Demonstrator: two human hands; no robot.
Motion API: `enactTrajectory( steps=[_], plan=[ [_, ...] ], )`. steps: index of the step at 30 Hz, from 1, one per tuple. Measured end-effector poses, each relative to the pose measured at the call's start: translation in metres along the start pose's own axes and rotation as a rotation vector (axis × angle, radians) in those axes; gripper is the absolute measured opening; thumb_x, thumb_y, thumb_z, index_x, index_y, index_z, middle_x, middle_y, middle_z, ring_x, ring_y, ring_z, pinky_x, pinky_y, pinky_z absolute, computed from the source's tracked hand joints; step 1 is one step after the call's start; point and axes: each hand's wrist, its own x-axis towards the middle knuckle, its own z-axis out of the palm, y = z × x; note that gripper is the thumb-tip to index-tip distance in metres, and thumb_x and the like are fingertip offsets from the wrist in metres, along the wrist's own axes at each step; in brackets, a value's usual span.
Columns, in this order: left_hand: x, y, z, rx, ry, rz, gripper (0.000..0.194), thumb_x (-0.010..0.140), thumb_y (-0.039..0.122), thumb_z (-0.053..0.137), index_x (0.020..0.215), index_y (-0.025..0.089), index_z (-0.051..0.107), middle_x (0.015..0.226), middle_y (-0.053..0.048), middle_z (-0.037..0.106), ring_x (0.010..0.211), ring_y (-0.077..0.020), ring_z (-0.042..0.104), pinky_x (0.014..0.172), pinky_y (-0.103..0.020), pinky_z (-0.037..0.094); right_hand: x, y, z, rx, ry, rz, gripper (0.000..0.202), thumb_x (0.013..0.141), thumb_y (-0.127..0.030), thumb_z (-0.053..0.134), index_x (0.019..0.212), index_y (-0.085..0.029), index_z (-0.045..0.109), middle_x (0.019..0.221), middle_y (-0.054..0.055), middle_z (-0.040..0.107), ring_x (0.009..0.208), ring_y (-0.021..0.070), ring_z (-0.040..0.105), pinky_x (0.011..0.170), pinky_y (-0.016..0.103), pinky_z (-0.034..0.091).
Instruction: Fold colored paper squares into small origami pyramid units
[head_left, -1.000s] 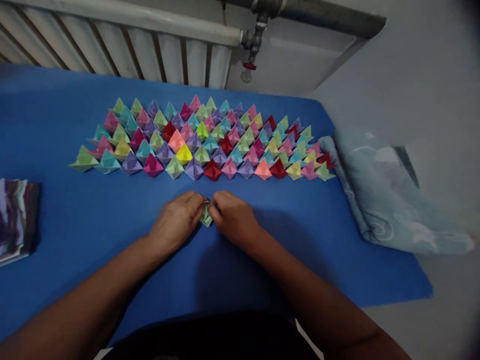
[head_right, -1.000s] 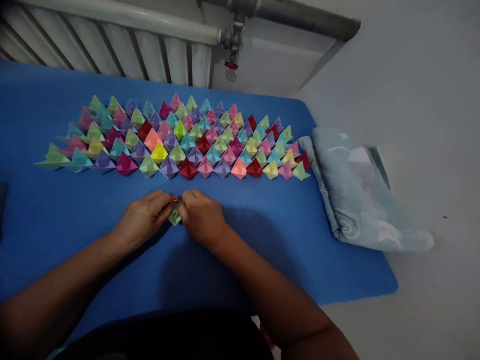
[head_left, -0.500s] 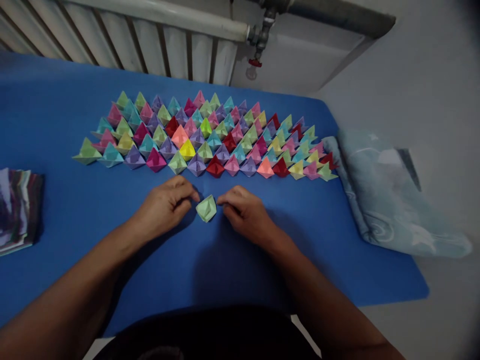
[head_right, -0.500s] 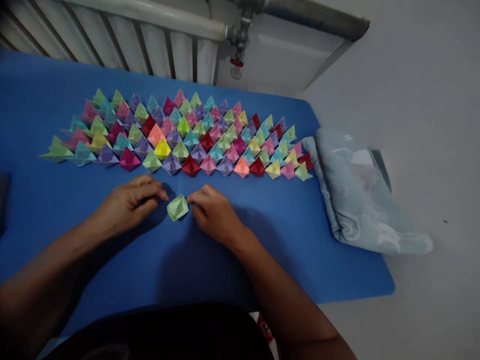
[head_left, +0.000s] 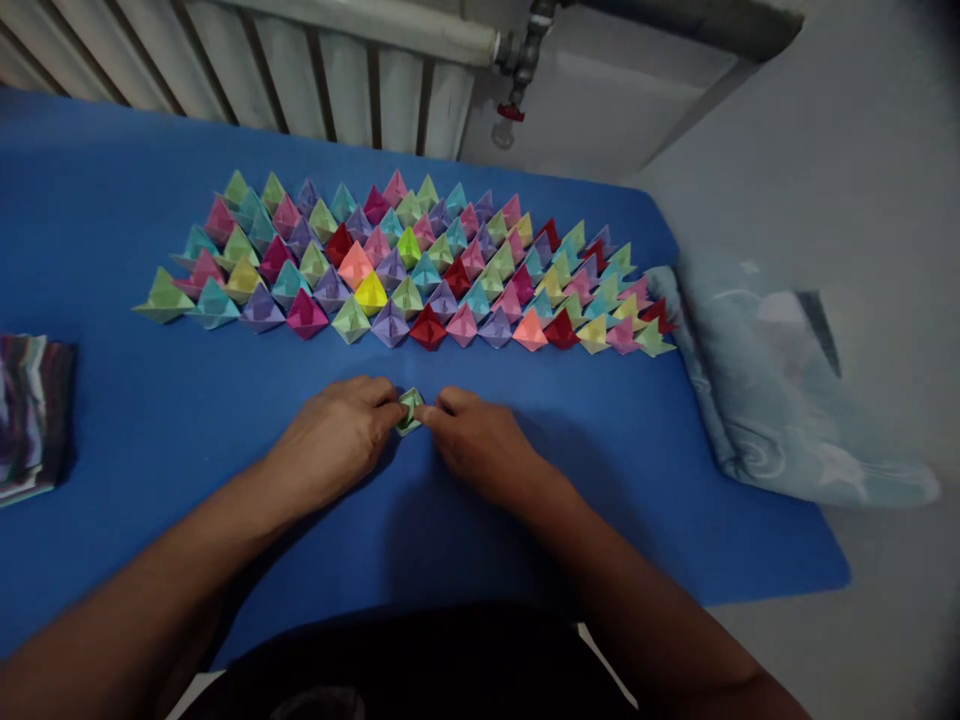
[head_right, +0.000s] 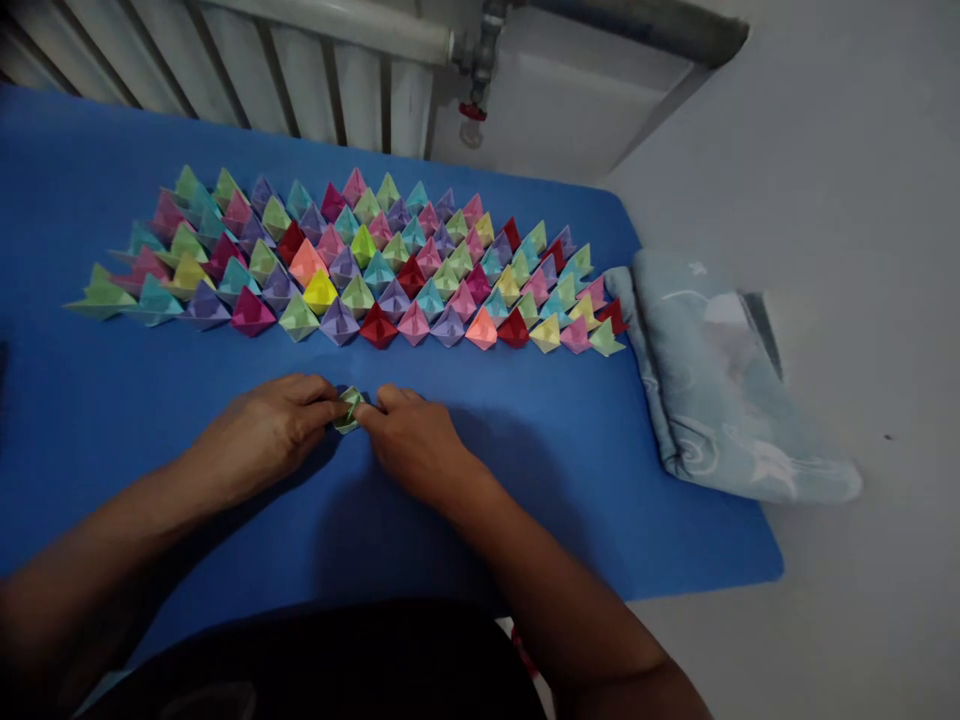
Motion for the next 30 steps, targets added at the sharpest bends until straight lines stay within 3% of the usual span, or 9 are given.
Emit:
enactTrajectory(
  steps=[3, 8, 14, 18, 24, 27, 30],
  plan=[
    [0.0, 0.002, -0.004, 0.161, -0.093, 0.047, 0.031, 0.09, 0.011, 0.046, 0.102, 0.018, 0.075, 0.088, -0.008, 0.068, 0.079, -0.0217, 0.062, 0.067, -0.032, 0.046, -0.001, -0.001, -0.004, -0.012, -0.048, 0.02, 0.031, 0.1, -0.018, 0.042, 0.117, -0.022, 0.068, 0.092, 0.007, 0.061, 0.077, 0.0167, 0.051, 0.054, 0.028, 0.021],
    [-0.002, 0.0, -0.008, 0.205, -0.145, 0.086, 0.032, 0.092, 0.012, 0.047, 0.111, 0.017, 0.072, 0.096, -0.008, 0.07, 0.083, -0.0229, 0.066, 0.072, -0.034, 0.05, -0.004, 0.001, -0.005, 0.006, -0.057, -0.02, 0.036, 0.1, -0.02, 0.043, 0.13, -0.026, 0.063, 0.1, 0.007, 0.061, 0.08, 0.0168, 0.052, 0.058, 0.027, 0.026],
    [0.0, 0.008, -0.008, 0.285, -0.17, 0.06, 0.028, 0.09, 0.011, 0.048, 0.103, 0.016, 0.072, 0.093, -0.009, 0.071, 0.08, -0.0248, 0.066, 0.074, -0.04, 0.05, 0.0, -0.005, 0.0, -0.054, -0.052, 0.013, 0.036, 0.1, -0.018, 0.038, 0.121, -0.026, 0.066, 0.101, 0.009, 0.062, 0.083, 0.0195, 0.053, 0.054, 0.028, 0.021],
    [0.0, 0.003, -0.008, 0.182, -0.153, 0.037, 0.032, 0.089, 0.011, 0.045, 0.107, 0.017, 0.071, 0.095, -0.009, 0.071, 0.083, -0.0242, 0.066, 0.075, -0.038, 0.051, -0.001, -0.004, 0.002, 0.007, -0.017, 0.021, 0.035, 0.098, -0.015, 0.041, 0.117, -0.026, 0.067, 0.101, 0.008, 0.062, 0.082, 0.0199, 0.053, 0.054, 0.028, 0.026],
    [-0.001, -0.015, -0.01, -0.134, 0.003, -0.038, 0.027, 0.085, 0.015, 0.043, 0.096, 0.02, 0.068, 0.096, -0.004, 0.069, 0.085, -0.0178, 0.066, 0.077, -0.03, 0.05, -0.007, 0.011, 0.005, 0.291, 0.19, -0.03, 0.034, 0.087, -0.007, 0.047, 0.111, -0.022, 0.065, 0.095, 0.005, 0.061, 0.085, 0.0168, 0.057, 0.071, 0.027, 0.043],
    [0.001, -0.021, -0.011, -0.151, 0.065, -0.156, 0.024, 0.082, 0.02, 0.044, 0.09, 0.019, 0.067, 0.09, -0.004, 0.068, 0.078, -0.0182, 0.065, 0.074, -0.031, 0.049, -0.009, 0.013, 0.007, 0.353, 0.336, -0.032, 0.025, 0.086, -0.007, 0.047, 0.099, -0.02, 0.064, 0.09, 0.004, 0.061, 0.086, 0.0174, 0.058, 0.076, 0.028, 0.045],
    [0.003, -0.023, -0.013, -0.16, 0.08, -0.239, 0.025, 0.08, 0.026, 0.044, 0.088, 0.019, 0.067, 0.088, -0.005, 0.069, 0.075, -0.0192, 0.063, 0.072, -0.032, 0.049, -0.011, 0.01, 0.009, 0.36, 0.403, -0.066, 0.019, 0.087, -0.009, 0.047, 0.092, -0.02, 0.061, 0.087, 0.004, 0.061, 0.083, 0.0173, 0.058, 0.074, 0.028, 0.046]
  ],
)
